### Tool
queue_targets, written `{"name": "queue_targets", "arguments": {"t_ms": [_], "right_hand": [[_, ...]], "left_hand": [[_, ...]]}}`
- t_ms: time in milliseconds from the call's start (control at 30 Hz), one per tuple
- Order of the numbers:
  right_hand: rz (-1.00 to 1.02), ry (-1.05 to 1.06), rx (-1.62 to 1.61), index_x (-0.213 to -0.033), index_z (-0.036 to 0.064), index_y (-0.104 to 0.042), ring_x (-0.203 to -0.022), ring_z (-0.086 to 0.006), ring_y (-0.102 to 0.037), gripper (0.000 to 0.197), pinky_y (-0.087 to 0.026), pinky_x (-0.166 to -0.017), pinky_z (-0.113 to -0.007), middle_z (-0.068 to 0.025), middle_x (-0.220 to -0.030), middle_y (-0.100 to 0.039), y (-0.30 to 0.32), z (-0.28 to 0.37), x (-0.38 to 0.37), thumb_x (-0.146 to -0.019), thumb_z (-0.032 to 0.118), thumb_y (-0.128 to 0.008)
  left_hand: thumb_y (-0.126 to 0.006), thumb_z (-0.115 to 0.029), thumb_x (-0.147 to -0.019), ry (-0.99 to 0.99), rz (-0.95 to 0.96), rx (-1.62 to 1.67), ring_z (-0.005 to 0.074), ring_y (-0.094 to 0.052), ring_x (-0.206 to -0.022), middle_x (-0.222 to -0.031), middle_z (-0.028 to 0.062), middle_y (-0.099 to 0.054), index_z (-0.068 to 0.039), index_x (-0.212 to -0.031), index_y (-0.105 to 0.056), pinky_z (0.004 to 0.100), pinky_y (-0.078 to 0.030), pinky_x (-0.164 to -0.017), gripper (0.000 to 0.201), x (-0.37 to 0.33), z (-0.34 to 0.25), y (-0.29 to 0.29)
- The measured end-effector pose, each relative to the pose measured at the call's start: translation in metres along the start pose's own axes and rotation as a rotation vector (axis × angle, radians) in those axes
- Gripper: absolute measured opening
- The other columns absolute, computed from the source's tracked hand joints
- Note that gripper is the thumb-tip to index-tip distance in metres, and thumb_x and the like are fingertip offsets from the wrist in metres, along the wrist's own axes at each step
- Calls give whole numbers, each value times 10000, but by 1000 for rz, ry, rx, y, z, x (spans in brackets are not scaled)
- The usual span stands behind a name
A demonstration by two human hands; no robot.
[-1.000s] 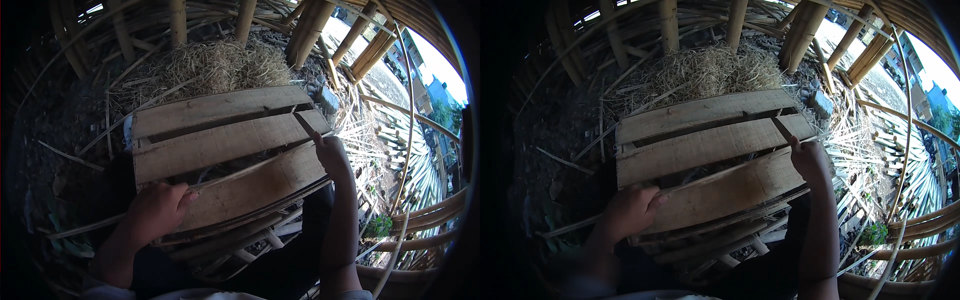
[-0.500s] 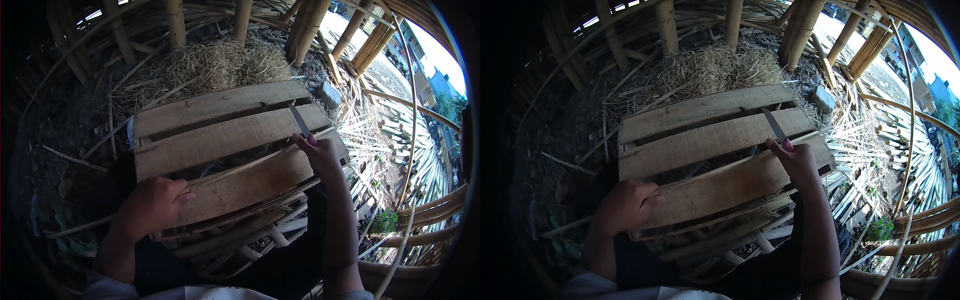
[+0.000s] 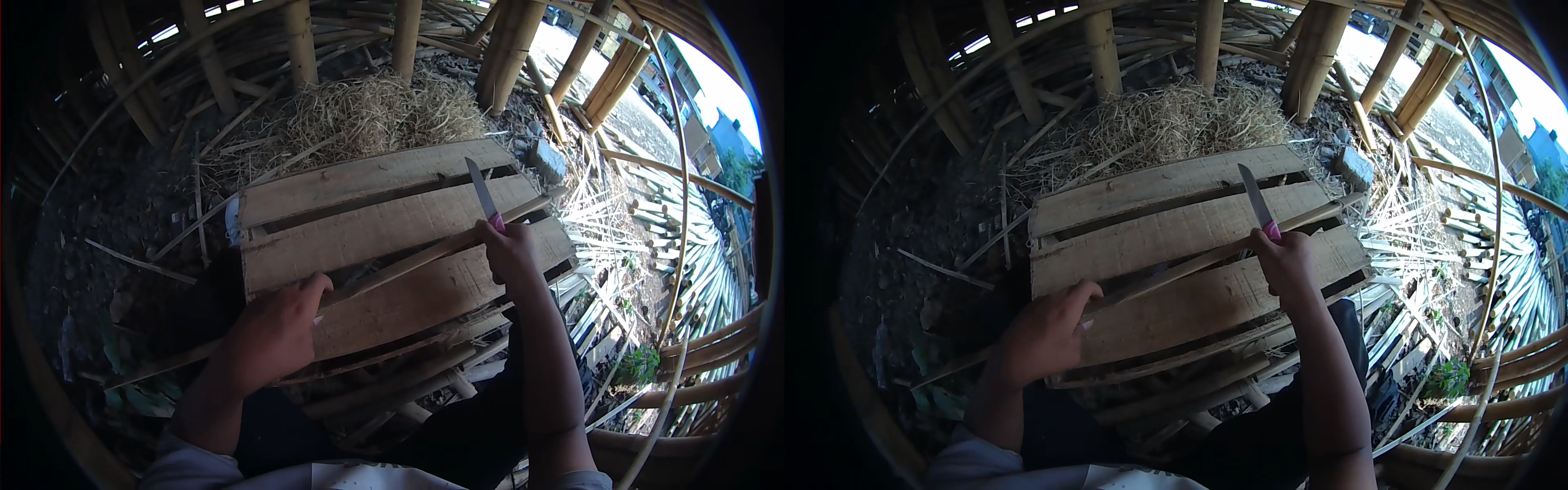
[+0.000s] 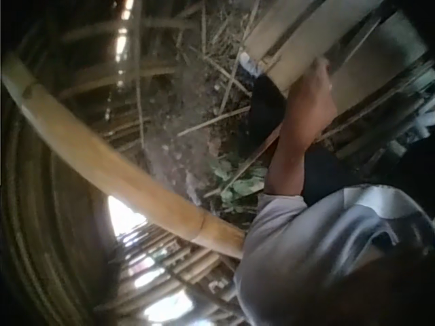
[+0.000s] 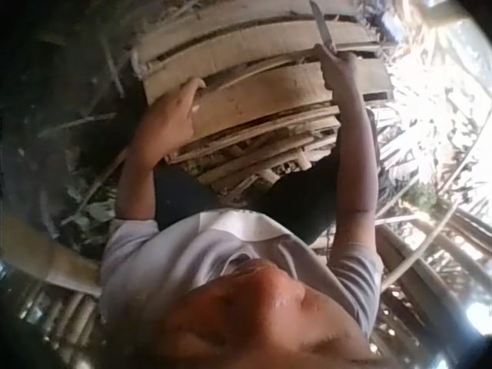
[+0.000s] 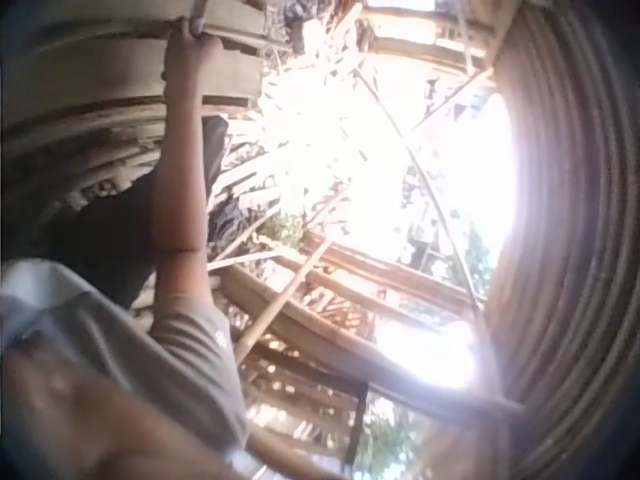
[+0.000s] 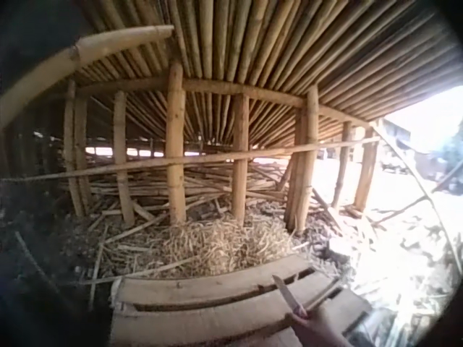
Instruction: The person uses a knife to shave and smooth a thin bamboo strip while seated. They repeatedly draw the blade along the strip, rotate it, and adjust grip to remove splinters and flatten the surface.
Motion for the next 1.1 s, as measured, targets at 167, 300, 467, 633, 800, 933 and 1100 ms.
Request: {"name": "queue_targets", "arguments": {"t_ms": [167,300,467,633,800,933,1100], "right_hand": [[-130,491,363,-830,-30,-653,-522,-200,-562,356,-425,-495,-317,-68,-579,-542,7,45,35,-1006,279,-668],[182,670,247,-957,2,-713,-724,-173,-677,185,-501,-567,-327,-101,-757,-638,-18,76,100,-1019,163,-648],[459,894,526,-1054,57,-759,-705,-256,-716,144,-514,-516,-383,-109,-753,-702,-69,71,141,-916,65,-716],[560,863,546,-1124,96,-763,-738,-313,-737,254,-581,-641,-421,-111,-856,-743,-93,54,168,-871,86,-738],[505,598,726,-960,74,-773,-616,-317,-711,145,-561,-584,-420,-117,-676,-700,-62,38,128,-943,210,-725],[138,441,931,-824,14,-762,-597,-343,-699,284,-546,-590,-441,-169,-646,-687,18,25,74,-944,270,-732],[72,474,742,-835,4,-760,-593,-294,-712,209,-548,-582,-373,-163,-679,-710,27,42,76,-897,202,-782]], "left_hand": [[-638,-19,-913,18,-35,92,429,-693,-1044,-1086,251,-715,-29,-1250,-670,475,-544,-896,339,-9,9,22],[-641,3,-907,48,-179,102,413,-711,-1031,-1081,255,-722,-18,-1260,-681,449,-551,-876,356,-12,29,41],[-629,-10,-938,115,-273,193,340,-736,-1008,-1056,241,-731,-5,-1273,-670,411,-541,-869,337,-14,38,49],[-627,-49,-970,118,-361,317,453,-704,-973,-1022,287,-706,30,-1260,-645,439,-531,-852,300,-17,46,49],[-584,-43,-1012,196,-327,296,184,-691,-973,-1049,193,-733,44,-1312,-620,370,-520,-866,314,-11,56,46],[-621,-59,-971,142,-340,274,442,-704,-962,-1014,293,-698,26,-1240,-653,435,-527,-836,284,-12,44,48],[-631,-59,-967,155,-247,299,433,-705,-988,-1030,271,-709,20,-1236,-662,439,-530,-850,283,-14,39,42]]}}
Point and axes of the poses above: each hand's wrist, its own x-axis away from the middle knuckle, its own y-axis out of the back of the hand, z = x × y, the point moved 8 cm from there along -x, towards the middle knuckle
